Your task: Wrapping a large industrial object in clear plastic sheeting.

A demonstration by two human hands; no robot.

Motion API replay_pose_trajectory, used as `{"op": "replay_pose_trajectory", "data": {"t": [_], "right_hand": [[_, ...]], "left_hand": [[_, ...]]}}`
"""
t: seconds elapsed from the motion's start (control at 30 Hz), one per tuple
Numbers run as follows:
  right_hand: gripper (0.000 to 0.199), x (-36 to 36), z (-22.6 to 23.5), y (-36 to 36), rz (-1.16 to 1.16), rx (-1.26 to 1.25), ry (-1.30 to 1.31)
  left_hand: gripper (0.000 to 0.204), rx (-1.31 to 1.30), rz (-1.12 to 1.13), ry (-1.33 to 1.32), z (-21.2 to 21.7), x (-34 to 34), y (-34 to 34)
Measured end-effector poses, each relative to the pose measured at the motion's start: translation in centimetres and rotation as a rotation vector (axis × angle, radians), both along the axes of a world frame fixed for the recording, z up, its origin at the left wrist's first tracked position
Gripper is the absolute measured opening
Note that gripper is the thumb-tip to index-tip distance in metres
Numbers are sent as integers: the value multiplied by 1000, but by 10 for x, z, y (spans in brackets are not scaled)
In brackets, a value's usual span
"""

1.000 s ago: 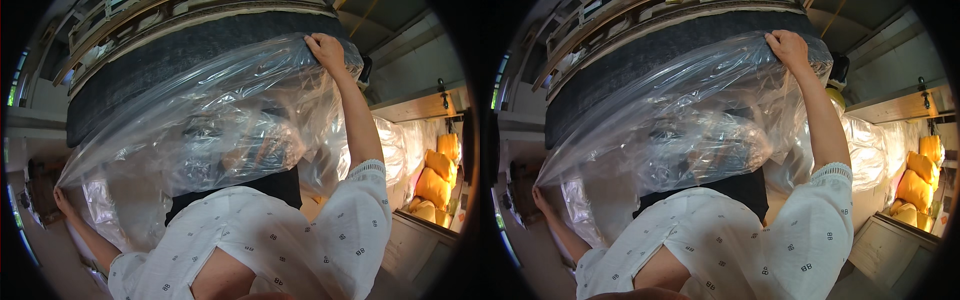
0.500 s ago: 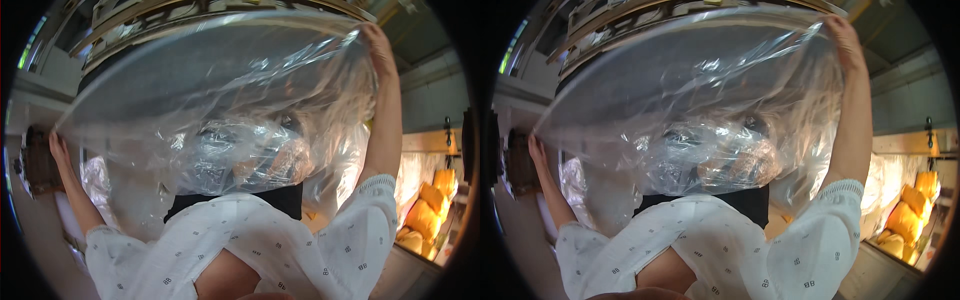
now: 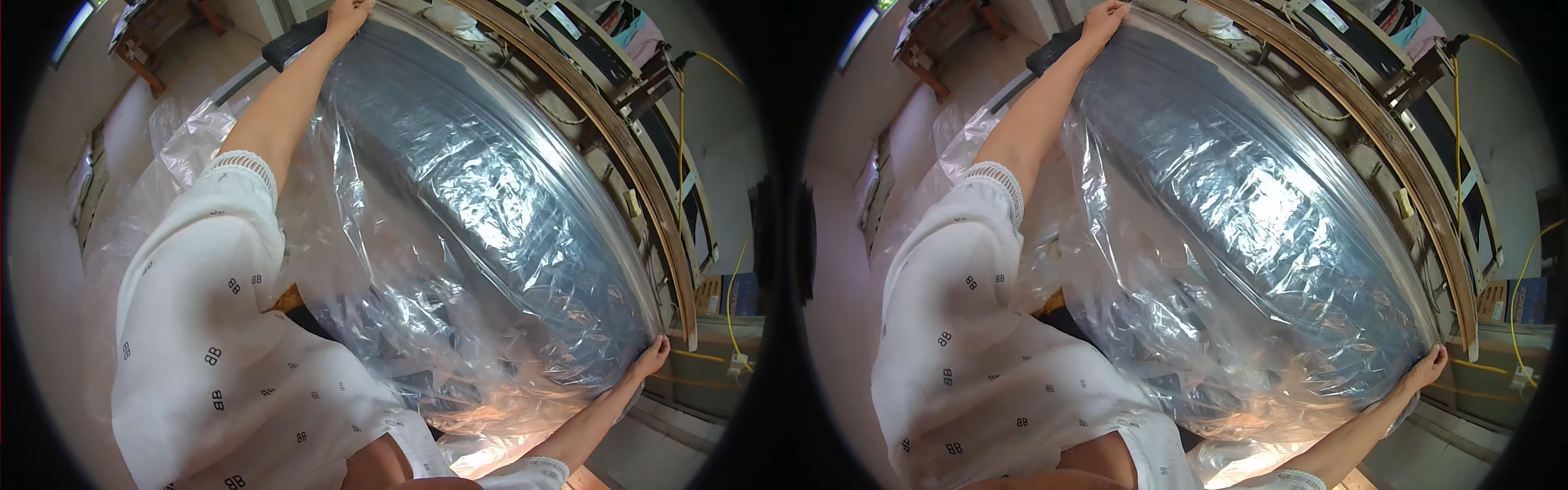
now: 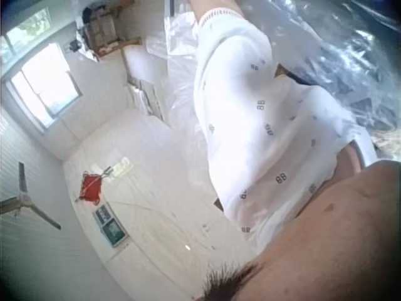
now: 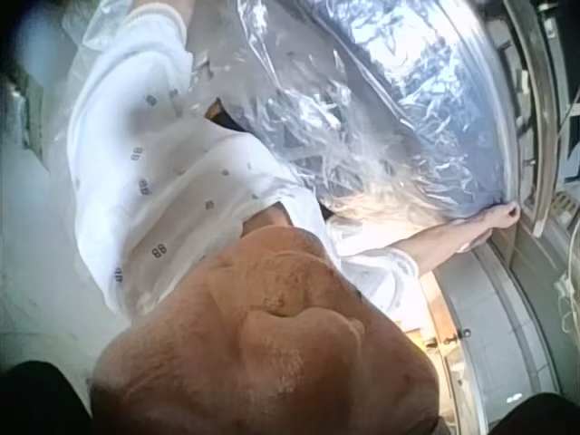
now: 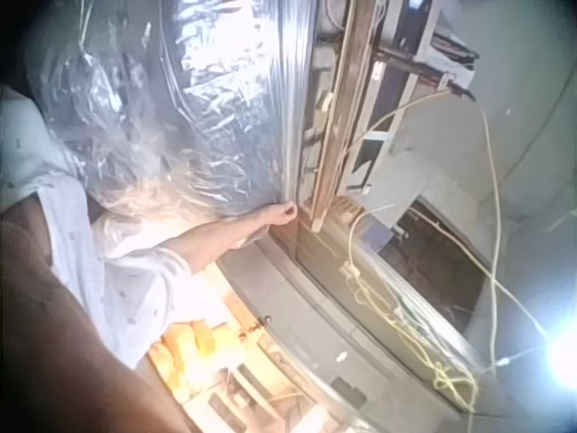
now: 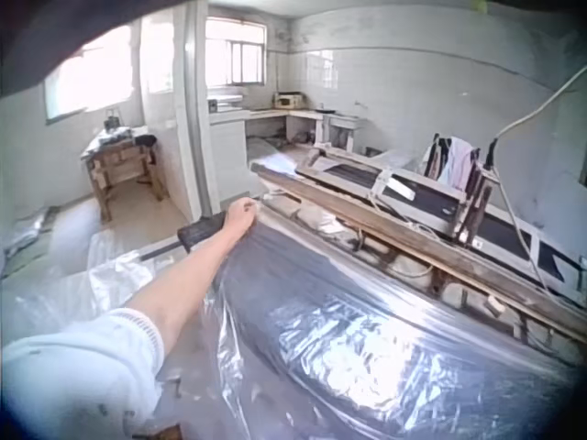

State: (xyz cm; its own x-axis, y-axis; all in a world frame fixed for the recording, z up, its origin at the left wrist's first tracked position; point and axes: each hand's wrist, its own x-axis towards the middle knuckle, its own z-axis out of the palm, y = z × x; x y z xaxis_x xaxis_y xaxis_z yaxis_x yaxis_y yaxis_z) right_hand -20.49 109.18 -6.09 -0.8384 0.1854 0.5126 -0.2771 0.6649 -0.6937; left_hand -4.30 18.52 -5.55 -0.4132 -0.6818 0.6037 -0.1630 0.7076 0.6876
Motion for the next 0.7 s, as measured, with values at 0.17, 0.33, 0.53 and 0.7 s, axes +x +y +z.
{"op": "replay_pose_trajectory", "data": {"t": [0.17,0.33,0.53,0.7], "right_hand": [[27,-3,11,-10,-80,157,-35],[31,-22,3,-10,-77,-8,42],[39,-23,4,12,-305,179,105],[33,-19,13,-28,-388,151,108]], "left_hand": [[27,129,-62,-113,23,-10,4],[27,95,-104,-52,10,-15,-27],[23,238,-38,-52,-5,-33,-37],[43,212,-28,-112,5,-14,-42]]}}
